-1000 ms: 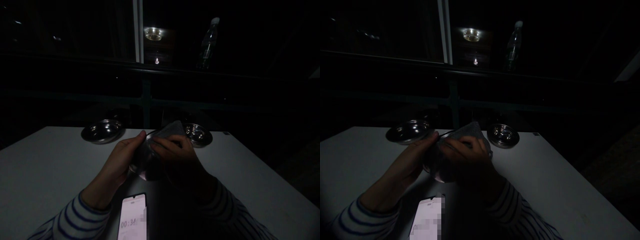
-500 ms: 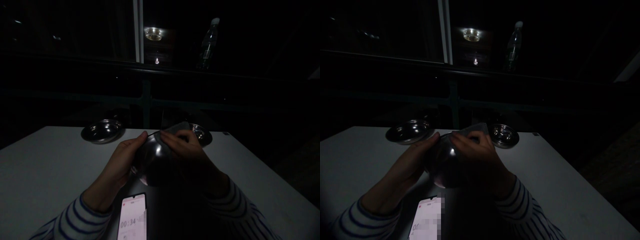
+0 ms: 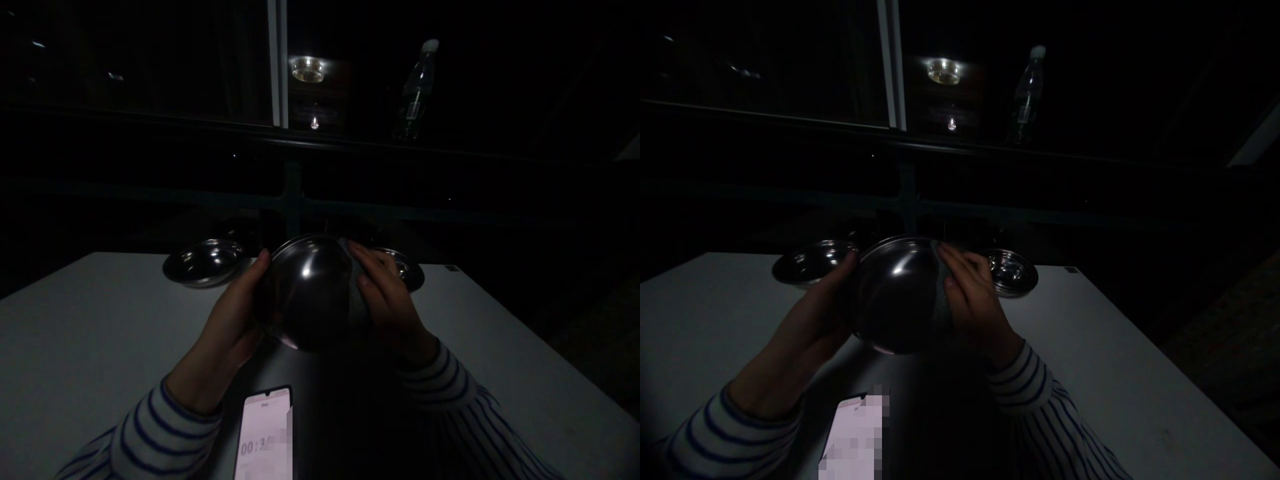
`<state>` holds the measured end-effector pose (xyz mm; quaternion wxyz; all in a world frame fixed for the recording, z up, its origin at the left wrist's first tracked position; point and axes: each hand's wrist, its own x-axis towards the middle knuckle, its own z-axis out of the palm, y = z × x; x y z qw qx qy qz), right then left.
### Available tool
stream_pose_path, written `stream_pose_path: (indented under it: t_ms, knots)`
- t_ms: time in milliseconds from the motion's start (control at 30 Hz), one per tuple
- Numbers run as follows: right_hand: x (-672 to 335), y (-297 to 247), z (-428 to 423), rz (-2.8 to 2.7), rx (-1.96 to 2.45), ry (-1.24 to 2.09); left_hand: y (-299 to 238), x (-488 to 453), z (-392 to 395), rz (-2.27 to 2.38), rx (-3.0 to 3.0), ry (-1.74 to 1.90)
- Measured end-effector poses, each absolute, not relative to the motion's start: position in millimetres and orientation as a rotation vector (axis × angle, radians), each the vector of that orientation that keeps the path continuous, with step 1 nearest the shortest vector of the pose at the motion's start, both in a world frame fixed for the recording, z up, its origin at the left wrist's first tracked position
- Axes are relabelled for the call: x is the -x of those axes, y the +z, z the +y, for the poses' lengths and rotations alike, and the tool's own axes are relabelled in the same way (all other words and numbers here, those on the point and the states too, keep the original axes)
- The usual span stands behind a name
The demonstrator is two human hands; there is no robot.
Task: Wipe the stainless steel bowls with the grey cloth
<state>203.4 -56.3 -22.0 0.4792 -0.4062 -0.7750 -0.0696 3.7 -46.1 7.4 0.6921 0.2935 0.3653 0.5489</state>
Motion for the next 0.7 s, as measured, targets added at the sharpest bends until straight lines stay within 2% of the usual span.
stream_pose_path:
  t_ms: [300,467,700]
  knots:
    - [-158.9,-20.0,-85.1,-2.233,0.984,-0.669,-2.1,-13.9,-57.6,0.841,-0.722,1.144]
    - [-150.0,-21.2,-90.9,-2.349,0.953,-0.717,-4.8,-14.2,-56.1,0.869,-0.766,1.168]
    - [-162.4,-16.5,-80.0,-2.099,1.069,-0.638,-5.2,-16.0,-56.4,0.822,-0.822,1.109]
